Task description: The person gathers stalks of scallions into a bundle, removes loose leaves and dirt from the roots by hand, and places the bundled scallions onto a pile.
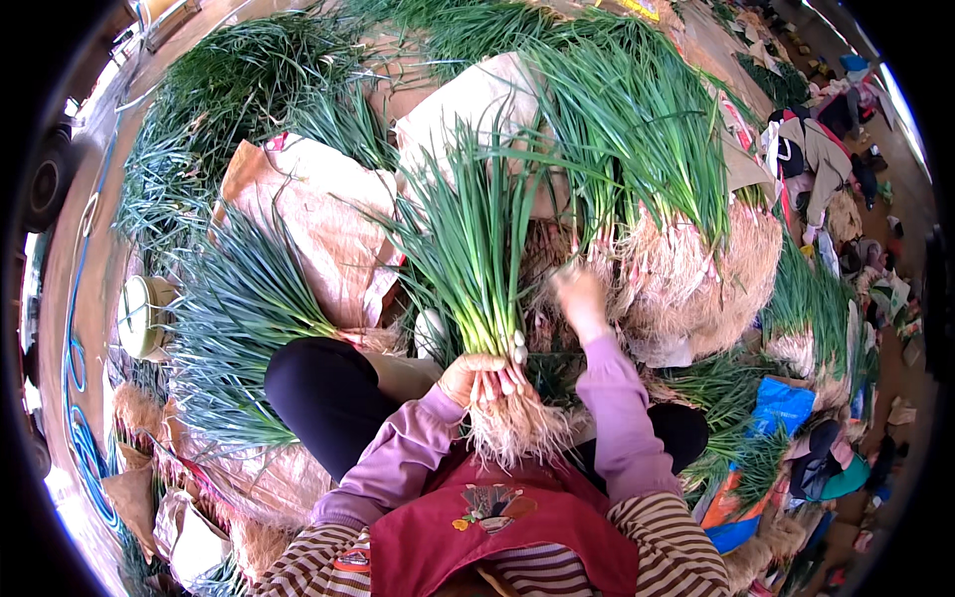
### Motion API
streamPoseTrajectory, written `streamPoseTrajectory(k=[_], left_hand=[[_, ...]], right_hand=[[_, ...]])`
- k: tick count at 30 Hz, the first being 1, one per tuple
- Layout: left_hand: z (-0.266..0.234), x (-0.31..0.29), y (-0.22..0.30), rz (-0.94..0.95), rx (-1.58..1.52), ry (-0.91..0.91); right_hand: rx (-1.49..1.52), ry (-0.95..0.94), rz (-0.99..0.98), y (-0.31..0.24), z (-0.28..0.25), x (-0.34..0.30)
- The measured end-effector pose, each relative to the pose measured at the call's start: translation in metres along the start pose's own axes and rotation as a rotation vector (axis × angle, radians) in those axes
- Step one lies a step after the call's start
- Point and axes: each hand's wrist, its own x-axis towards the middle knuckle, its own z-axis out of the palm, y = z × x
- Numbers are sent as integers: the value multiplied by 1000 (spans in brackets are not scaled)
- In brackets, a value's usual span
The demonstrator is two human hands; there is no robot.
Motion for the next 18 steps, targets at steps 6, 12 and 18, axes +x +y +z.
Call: streamPoseTrajectory(k=[6, 12, 18], left_hand=[[5, 11, 3, 46, 152, 143], [2, 14, 0, 164, 242, 310], [-2, 16, -6, -14, 244, 257]], right_hand=[[-653, 208, -252, -10, -32, 54], [151, -502, -300, 27, -28, -71], [390, -228, -81, 41, -13, -75]])
